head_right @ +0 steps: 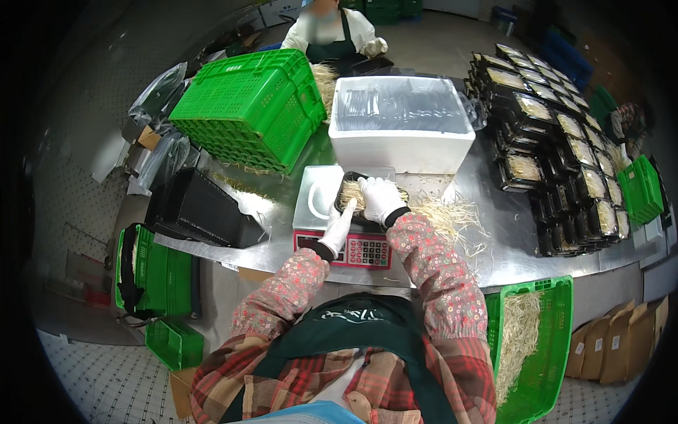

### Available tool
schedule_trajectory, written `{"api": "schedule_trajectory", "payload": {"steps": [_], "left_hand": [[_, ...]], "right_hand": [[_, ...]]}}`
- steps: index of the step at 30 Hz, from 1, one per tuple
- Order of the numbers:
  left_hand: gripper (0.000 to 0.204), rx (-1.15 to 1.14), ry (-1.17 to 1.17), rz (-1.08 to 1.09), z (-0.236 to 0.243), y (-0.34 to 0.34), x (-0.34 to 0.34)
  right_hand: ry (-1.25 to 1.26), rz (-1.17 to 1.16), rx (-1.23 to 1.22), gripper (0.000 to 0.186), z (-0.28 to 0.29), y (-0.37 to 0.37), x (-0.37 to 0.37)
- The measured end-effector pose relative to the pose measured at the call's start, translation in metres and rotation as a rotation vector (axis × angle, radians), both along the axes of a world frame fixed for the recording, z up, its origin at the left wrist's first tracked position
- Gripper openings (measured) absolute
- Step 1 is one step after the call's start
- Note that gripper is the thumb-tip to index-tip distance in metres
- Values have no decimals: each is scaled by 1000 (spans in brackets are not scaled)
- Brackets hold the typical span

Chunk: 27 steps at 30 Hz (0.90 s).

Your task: The person repeatedly scoops shredded noodles from a green basket, places them into black trays on a digital scale, adjusts the amount to reach a target weight, and stacks the filled trays on the table. The process is repeated continuously.

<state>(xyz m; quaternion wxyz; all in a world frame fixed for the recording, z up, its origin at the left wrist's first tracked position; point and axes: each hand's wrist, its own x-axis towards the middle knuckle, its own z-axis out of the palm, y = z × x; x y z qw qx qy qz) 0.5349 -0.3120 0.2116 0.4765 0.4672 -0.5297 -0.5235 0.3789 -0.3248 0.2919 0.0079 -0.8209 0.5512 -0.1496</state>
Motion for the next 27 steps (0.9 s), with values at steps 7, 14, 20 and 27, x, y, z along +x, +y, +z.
{"api": "schedule_trajectory", "payload": {"steps": [7, 14, 20, 27], "left_hand": [[61, -646, -1024, -251, 23, -33, 37], [54, -617, -1099, -72, 14, -23, 11], [59, -384, -511, -30, 32, -14, 14], [63, -171, -164, 164, 57, -48, 109]], "right_hand": [[51, 25, 50, 49, -54, -27, 25], [-420, 289, 412, 88, -30, -45, -27], [-525, 192, 491, 83, 41, -28, -109], [-591, -47, 165, 74, 10, -6, -185]]}}
